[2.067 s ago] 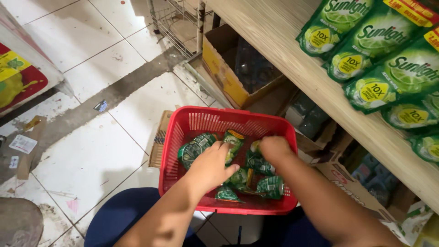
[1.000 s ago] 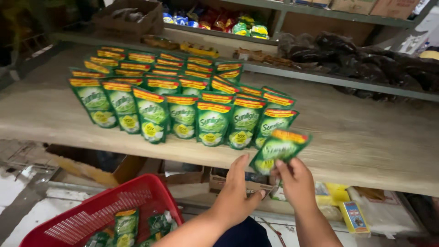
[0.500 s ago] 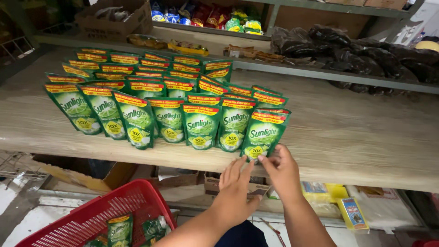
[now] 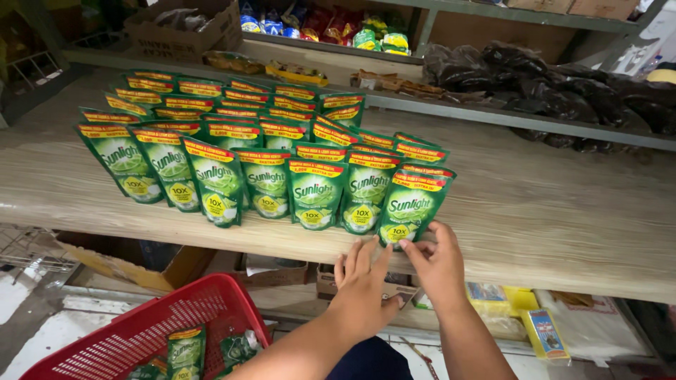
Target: The person takes green dish soap packets from a red basket and arranges them in neat upright rows on a wooden shelf, handling each packet individually.
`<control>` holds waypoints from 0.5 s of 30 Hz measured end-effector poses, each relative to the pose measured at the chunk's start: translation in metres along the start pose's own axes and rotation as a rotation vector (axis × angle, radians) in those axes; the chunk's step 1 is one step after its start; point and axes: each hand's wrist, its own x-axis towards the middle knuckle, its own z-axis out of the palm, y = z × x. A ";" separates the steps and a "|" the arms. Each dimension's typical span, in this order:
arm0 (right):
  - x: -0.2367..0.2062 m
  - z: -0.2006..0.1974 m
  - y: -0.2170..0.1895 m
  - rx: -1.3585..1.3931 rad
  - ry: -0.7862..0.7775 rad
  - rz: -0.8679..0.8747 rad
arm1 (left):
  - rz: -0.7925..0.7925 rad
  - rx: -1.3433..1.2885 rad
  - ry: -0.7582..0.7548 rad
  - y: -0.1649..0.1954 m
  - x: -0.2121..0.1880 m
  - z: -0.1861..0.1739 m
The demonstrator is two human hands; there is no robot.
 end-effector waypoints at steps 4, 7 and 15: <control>-0.003 -0.001 0.000 0.000 0.003 0.011 | 0.013 0.002 0.012 -0.001 -0.005 -0.001; -0.005 -0.003 0.001 0.025 0.009 0.046 | 0.019 -0.016 0.043 0.000 -0.009 -0.004; -0.016 -0.012 0.026 -0.103 0.080 -0.005 | 0.106 -0.066 0.143 -0.025 -0.083 -0.034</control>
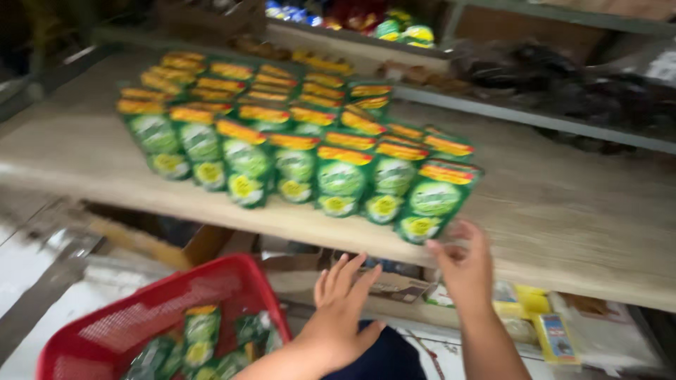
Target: The person takes green dish soap packets from a red basket and arranges them in neat upright rows on a wooden shelf, handling each packet individually.
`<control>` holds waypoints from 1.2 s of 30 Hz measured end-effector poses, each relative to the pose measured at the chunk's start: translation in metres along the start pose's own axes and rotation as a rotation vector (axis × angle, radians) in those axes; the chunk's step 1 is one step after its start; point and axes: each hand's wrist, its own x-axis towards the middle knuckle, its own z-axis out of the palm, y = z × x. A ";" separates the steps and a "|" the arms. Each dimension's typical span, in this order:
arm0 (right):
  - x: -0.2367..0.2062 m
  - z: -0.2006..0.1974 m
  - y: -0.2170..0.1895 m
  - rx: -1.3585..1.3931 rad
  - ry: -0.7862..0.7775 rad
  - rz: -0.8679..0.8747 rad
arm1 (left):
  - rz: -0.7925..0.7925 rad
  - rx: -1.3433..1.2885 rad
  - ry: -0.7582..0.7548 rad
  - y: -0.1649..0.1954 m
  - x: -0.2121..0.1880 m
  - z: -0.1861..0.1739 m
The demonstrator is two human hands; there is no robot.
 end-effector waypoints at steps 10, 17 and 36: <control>-0.125 0.104 -0.057 -0.074 -0.610 -0.432 | -0.503 0.112 0.740 -0.097 -0.191 -0.110; -0.188 0.279 -0.101 -0.511 -1.337 -0.540 | -0.663 0.086 0.790 -0.152 -0.247 -0.149; -0.256 0.496 -0.064 0.037 -1.300 0.511 | -0.827 -0.090 0.744 -0.205 -0.256 -0.169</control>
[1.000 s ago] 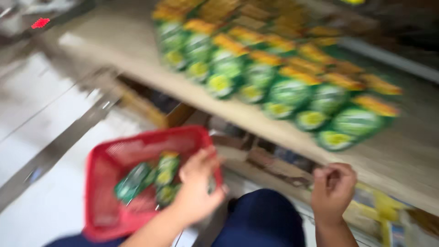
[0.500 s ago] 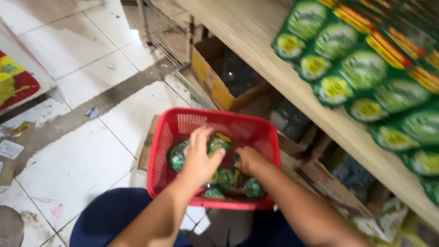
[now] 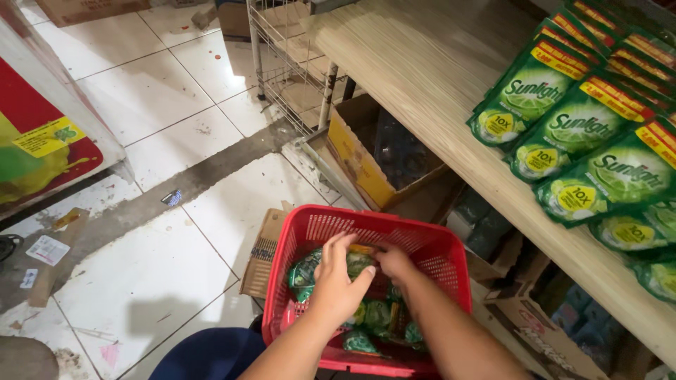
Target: The person takes green dish soap packets from a red basket and arranges them in neat upright rows on a wooden shelf, handling each packet individually.
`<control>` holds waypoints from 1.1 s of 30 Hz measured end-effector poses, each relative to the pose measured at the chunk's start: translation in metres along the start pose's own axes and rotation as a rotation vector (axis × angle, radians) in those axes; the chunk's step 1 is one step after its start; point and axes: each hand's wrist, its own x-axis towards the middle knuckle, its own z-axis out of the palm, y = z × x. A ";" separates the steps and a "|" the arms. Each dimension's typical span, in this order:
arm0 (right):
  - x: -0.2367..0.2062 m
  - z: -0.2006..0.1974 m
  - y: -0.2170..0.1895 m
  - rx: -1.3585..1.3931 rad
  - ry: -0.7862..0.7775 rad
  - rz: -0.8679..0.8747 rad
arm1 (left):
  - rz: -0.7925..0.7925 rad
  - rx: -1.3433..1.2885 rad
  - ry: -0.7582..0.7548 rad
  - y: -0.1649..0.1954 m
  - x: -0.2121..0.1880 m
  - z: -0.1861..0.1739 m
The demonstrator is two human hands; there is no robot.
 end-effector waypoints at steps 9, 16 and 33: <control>-0.191 -0.078 -0.087 0.064 0.008 -0.465 | 0.364 0.047 0.013 0.010 -0.016 0.013; -0.315 -0.147 -0.080 0.176 0.217 -0.804 | 0.161 -0.291 -0.247 0.055 -0.089 0.084; -0.348 -0.325 -0.041 0.548 1.123 -1.070 | 0.739 -0.182 -0.544 0.280 -0.093 0.235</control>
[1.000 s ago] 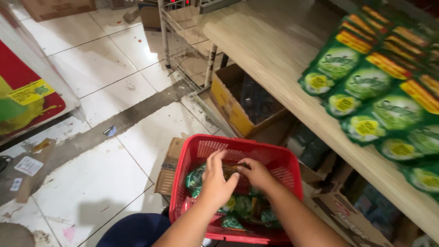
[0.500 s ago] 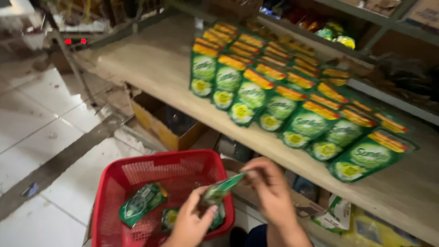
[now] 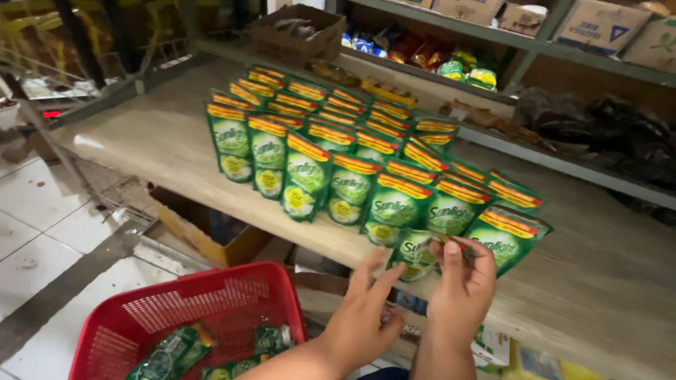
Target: The person takes green dish soap packets from a red basket and arranges them in neat upright rows on a wooden shelf, handling each packet individually.
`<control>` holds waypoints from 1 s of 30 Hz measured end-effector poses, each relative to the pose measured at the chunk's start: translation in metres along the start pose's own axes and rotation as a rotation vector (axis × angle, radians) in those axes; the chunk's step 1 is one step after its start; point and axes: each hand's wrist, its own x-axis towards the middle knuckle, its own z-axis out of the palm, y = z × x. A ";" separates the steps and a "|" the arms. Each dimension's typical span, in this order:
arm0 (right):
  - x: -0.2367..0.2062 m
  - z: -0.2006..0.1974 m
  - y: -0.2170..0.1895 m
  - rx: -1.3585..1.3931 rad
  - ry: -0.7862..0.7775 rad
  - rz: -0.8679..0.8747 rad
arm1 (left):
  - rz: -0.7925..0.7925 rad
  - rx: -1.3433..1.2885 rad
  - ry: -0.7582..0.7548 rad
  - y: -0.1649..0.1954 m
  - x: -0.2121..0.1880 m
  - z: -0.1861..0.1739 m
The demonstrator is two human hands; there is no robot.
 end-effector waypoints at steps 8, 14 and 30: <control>0.009 -0.009 0.014 0.029 -0.041 0.050 | -0.062 0.118 0.001 -0.019 0.009 0.044; -0.001 -0.016 0.021 0.186 -0.024 -0.045 | 0.038 0.189 0.169 -0.029 0.017 0.055; 0.005 -0.010 -0.004 0.020 0.030 -0.083 | 0.156 0.245 0.269 -0.040 0.051 0.057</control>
